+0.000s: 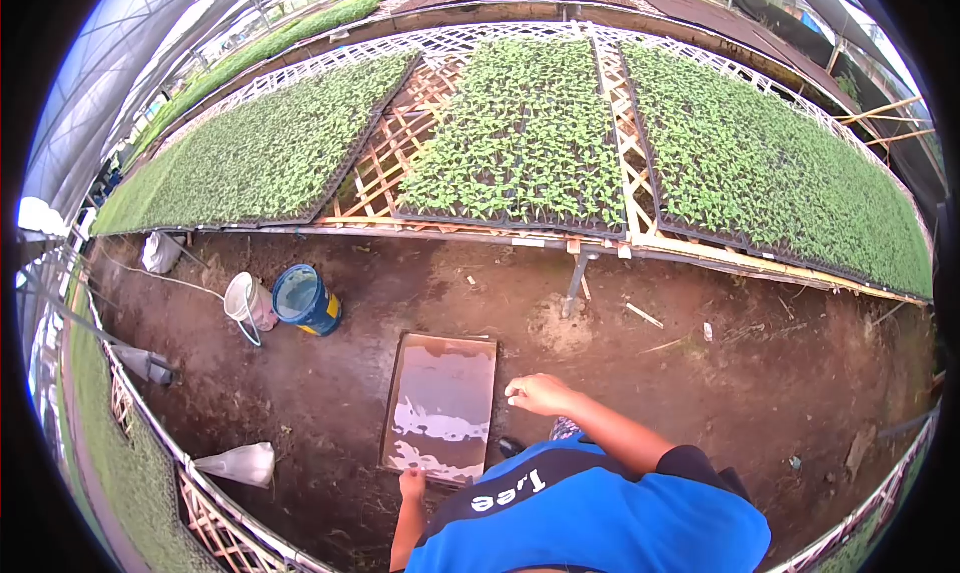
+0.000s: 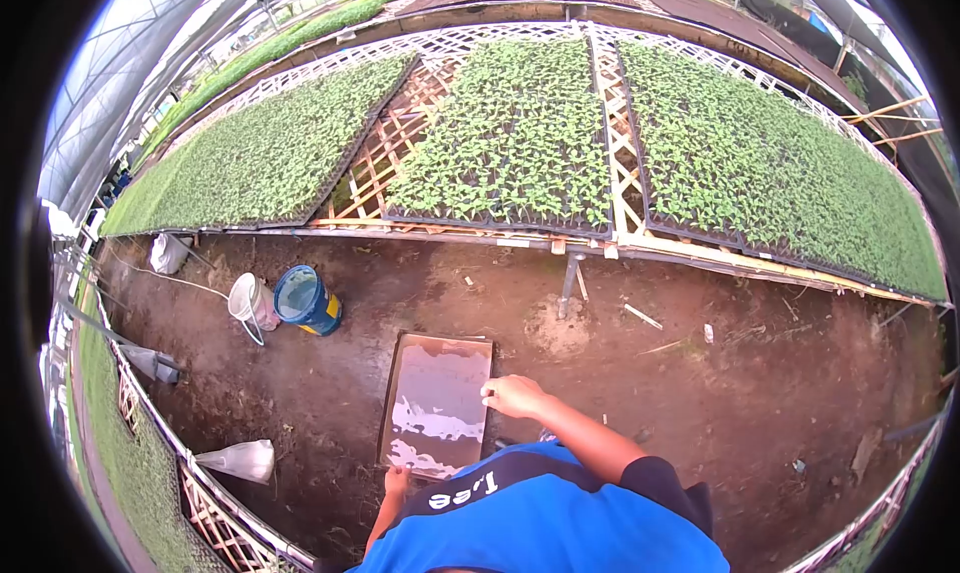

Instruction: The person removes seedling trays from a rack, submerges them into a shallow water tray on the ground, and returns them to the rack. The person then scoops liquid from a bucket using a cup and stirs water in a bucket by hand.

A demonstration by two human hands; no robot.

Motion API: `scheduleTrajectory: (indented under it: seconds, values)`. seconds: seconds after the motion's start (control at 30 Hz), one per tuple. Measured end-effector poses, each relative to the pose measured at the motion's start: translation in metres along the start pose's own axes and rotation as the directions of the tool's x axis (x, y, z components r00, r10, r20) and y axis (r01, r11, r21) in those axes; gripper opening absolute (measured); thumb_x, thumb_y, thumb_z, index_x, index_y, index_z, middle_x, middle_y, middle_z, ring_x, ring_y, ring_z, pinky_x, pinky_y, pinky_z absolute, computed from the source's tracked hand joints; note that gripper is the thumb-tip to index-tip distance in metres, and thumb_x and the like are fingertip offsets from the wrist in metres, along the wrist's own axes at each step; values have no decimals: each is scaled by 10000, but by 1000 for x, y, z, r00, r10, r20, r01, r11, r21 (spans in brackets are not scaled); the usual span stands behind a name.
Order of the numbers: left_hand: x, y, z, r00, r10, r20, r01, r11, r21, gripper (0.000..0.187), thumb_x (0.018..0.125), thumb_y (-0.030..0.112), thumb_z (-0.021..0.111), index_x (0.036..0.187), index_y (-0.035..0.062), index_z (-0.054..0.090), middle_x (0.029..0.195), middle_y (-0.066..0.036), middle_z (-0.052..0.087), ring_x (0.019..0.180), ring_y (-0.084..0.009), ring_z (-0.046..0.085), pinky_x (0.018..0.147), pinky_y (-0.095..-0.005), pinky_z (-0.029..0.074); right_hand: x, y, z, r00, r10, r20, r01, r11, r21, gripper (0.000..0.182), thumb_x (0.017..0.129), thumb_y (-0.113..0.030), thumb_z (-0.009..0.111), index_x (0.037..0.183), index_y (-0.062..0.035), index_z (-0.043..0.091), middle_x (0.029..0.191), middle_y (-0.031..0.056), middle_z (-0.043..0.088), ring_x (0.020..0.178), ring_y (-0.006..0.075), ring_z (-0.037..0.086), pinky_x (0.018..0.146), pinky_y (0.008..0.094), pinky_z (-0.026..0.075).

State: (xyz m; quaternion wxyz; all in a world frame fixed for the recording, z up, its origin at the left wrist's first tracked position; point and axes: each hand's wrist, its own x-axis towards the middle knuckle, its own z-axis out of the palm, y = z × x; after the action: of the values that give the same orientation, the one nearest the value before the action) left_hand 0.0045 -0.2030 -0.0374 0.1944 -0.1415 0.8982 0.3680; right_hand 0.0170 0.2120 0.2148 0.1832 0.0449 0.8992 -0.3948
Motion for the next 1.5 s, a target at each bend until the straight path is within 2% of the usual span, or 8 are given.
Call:
scheduleTrajectory:
  seconds: [0.07,0.3,0.57,0.83,0.93,1.13,1.2,1.5]
  values:
    - [-10,-5,-10,1000,-12,-8,13,999,45,256,731,247,627,810,10,572,677,-50,577,572,-119,509,543,-293,432,1,4,8,999,37,17,-36,999,-31,248,760,-280,529,952,-131,577,913,102,603,886,274,559,750,384,435]
    - [-36,-29,-13,968,-236,88,233,972,41,322,684,318,647,795,18,614,776,-149,616,738,-250,595,701,-340,449,16,-9,5,993,104,56,-96,986,-137,261,759,-307,534,945,-128,572,913,94,602,885,277,559,744,392,436]
    - [-15,-48,-1,984,-175,-18,171,975,-139,292,706,299,627,750,11,627,667,-127,612,647,-186,590,631,-322,454,68,-35,10,984,-54,168,80,985,-154,247,761,-267,533,951,-112,561,943,101,586,921,281,538,763,390,425]
    - [30,-37,-21,972,-59,226,138,925,-354,211,707,206,615,710,-2,585,598,-41,589,567,-99,541,556,-272,449,84,-38,-11,985,-130,114,142,984,-103,176,728,-247,556,853,-123,555,874,92,588,861,276,546,701,400,418]
    - [38,-35,-17,989,51,137,10,912,-411,200,714,191,608,700,-7,577,601,-38,587,562,-97,533,556,-265,446,85,-43,-22,981,-112,157,134,982,-137,235,759,-252,543,947,-113,554,932,98,583,909,282,539,749,394,420]
    - [42,-36,7,966,37,256,114,828,-549,166,728,166,602,724,4,567,566,-37,549,540,-94,506,512,-257,413,87,-43,-32,985,-68,158,91,986,-139,267,772,-295,516,960,-109,553,963,105,576,922,282,535,761,394,420]
    - [30,-25,19,992,-87,95,101,983,-152,143,728,146,600,725,7,566,563,-28,541,519,-94,494,492,-255,404,86,-41,-36,988,-57,143,76,989,-130,277,776,-304,510,965,-106,553,976,106,572,931,282,532,769,396,419]
    - [-3,28,-3,990,-103,98,119,978,-171,169,764,168,567,725,5,591,571,-23,540,522,-94,488,482,-264,392,72,-8,-37,999,-11,31,13,998,-64,289,771,-317,518,968,-111,565,934,109,595,889,287,555,749,387,430]
